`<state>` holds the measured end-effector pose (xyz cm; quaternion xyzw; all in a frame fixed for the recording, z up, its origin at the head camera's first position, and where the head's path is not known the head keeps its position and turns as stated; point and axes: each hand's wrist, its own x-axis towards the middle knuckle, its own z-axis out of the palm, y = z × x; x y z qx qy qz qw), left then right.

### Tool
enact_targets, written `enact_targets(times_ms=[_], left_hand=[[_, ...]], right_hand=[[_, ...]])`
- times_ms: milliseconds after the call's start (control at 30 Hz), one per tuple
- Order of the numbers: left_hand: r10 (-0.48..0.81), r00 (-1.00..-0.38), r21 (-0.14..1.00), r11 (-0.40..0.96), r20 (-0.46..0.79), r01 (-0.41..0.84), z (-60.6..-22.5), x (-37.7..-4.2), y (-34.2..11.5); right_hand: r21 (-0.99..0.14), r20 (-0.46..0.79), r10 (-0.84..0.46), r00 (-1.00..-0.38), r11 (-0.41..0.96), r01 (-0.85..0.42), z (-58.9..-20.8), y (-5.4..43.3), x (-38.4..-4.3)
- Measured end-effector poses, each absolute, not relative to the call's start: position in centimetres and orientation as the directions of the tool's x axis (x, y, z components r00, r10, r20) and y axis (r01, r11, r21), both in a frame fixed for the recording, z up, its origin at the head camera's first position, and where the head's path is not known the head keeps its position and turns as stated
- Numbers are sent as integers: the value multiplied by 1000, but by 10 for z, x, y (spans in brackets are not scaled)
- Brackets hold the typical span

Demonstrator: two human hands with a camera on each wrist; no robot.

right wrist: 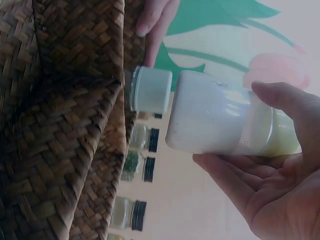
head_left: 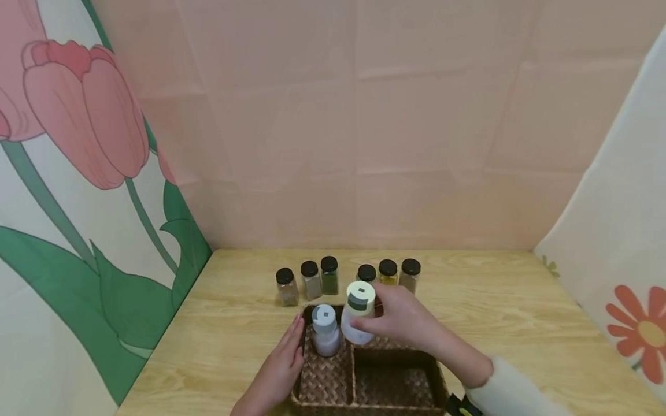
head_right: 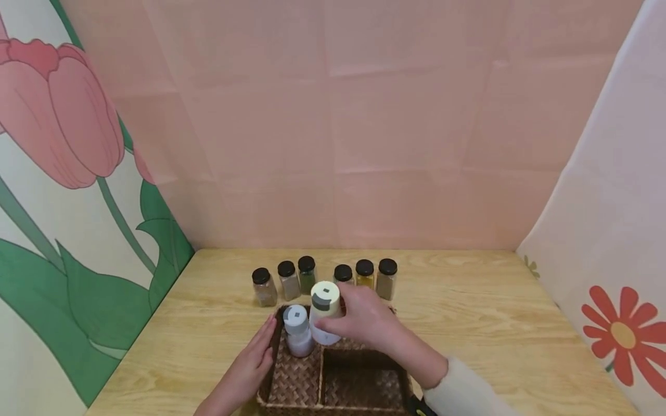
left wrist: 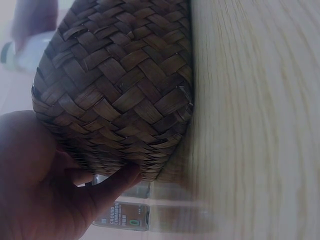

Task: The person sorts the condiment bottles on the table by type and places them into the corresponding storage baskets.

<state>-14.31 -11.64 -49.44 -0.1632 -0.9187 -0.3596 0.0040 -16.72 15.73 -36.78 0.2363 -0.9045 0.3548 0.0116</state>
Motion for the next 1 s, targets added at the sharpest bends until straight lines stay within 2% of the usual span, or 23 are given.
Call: enact_targets(times_ms=[500, 800, 1000], left_hand=[[280, -952, 665, 688, 126, 290, -497, -144, -116], [281, -950, 667, 684, 134, 296, -497, -143, -116], [286, -949, 659, 689, 135, 302, -497, -144, -117]], right_hand=[[-559, 187, -519, -834, 642, -525, -369, 129, -164], [-554, 156, -559, -814, 633, -541, -371, 118, -161], [-598, 114, -570, -814, 614, -514, -372, 112, -160]])
